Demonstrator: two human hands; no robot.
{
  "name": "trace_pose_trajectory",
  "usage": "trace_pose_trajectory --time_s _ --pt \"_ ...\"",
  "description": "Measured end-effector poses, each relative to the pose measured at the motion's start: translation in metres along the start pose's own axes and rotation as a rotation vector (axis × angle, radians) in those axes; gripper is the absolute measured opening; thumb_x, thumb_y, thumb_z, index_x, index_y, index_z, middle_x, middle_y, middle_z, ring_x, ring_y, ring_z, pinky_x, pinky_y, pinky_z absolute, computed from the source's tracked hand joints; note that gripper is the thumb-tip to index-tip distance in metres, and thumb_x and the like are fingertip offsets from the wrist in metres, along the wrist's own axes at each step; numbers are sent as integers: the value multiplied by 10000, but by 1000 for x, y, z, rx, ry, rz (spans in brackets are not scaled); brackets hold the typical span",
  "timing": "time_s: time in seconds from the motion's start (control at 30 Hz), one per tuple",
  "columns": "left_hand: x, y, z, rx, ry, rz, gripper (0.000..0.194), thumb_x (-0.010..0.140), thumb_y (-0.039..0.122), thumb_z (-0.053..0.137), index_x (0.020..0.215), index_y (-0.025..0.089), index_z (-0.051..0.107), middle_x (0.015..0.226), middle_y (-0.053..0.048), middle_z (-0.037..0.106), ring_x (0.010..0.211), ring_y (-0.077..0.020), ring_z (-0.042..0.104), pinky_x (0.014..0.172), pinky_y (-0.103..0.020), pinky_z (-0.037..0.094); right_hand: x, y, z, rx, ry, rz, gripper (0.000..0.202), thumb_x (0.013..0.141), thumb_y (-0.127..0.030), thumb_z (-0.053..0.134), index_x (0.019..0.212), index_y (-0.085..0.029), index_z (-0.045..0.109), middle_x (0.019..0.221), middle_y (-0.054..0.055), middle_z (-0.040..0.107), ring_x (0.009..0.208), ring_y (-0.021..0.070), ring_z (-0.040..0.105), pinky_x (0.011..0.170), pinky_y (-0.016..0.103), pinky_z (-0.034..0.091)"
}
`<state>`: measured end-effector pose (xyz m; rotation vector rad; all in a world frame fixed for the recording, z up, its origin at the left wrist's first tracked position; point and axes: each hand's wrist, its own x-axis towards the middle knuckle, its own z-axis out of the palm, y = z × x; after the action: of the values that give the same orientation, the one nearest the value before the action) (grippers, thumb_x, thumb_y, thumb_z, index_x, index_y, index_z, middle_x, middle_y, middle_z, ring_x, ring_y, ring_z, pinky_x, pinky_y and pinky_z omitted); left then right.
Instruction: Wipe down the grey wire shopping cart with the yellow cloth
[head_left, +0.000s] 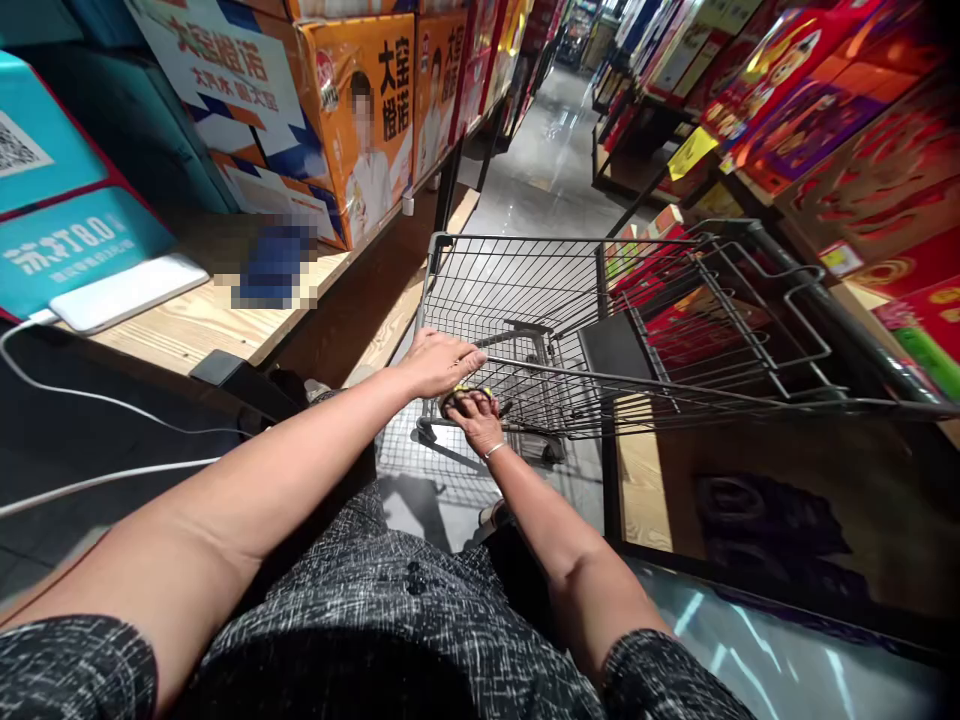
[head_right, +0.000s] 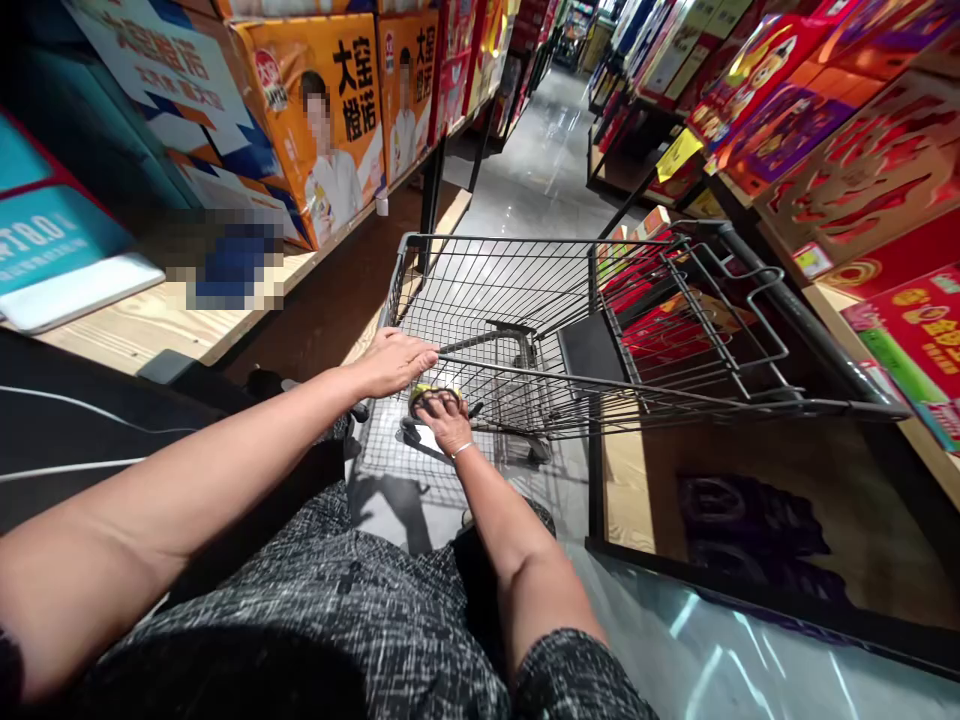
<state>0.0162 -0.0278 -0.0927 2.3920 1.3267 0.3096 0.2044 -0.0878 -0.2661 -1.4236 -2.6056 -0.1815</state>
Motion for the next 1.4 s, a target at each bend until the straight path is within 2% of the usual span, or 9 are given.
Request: trace_pose_trajectory --time_s 0.2,0.33,0.57,0.7,0.87,0.97,1.07,1.27,1.4 --pt "2 -11 8 34 8 41 645 1043 590 117 1056 242 660 1053 -52 703 1015 -270 559 921 -465 298 -16 8 14 -5 -51 -36 239 889 -228 666 1027 -404 748 1256 -48 655 1179 210 466 987 407 371" --pt "6 -24 4 10 47 39 633 1048 578 132 973 255 671 952 -31 702 1030 -262 557 934 -456 277 -21 47 -27 -30 -21 -41 337 910 -214 626 1153 -431 710 1314 -24 628 1206 216 449 1018 428 345" --pt "14 -44 -5 -6 100 14 617 1045 529 179 861 252 699 902 -7 722 1022 -247 582 953 -464 260 -19 88 -100 -125 281 252 281 926 -243 588 1074 -421 747 1289 33 621 1240 253 429 1079 475 277" --pt "18 -52 -10 -7 82 -22 589 1035 518 202 846 254 694 921 1 732 1041 -246 576 965 -466 249 -4 61 -62 -67 229 194 315 934 -218 562 1088 -433 733 1306 29 622 1232 246 425 1041 464 299" --pt "20 -59 -12 9 70 -12 526 1005 536 261 847 255 677 921 -5 725 1011 -237 561 979 -445 254 -9 18 12 5 -94 79 285 886 -245 613 1083 -415 731 1286 1 633 1190 223 457 975 403 382" --pt "20 -62 -12 8 43 -3 273 906 427 458 945 285 688 1042 10 733 1068 -247 545 1002 -444 243 -20 7 24 -7 -145 99 223 829 -207 663 936 -374 766 1210 18 664 1134 228 497 911 365 410" --pt "19 -65 -11 26 35 2 356 743 227 538 1056 312 685 1121 26 728 1110 -249 541 1022 -440 232 -12 0 -1 -19 -85 81 330 862 -180 626 1043 -429 746 1278 12 640 1168 242 482 926 383 400" --pt "18 -68 -7 53 61 50 496 731 169 519 1189 306 649 1175 -19 712 1115 -263 549 1001 -439 257 60 -14 -98 -38 374 159 400 937 -227 528 1246 -434 674 1421 17 532 1301 290 348 1041 460 314" --pt "20 -72 -4 85 66 35 467 698 125 479 1077 304 684 1094 -5 723 1078 -248 555 1000 -426 279 77 -3 -132 -59 360 196 456 891 -163 542 1260 -404 659 1408 38 535 1231 294 367 974 455 326"
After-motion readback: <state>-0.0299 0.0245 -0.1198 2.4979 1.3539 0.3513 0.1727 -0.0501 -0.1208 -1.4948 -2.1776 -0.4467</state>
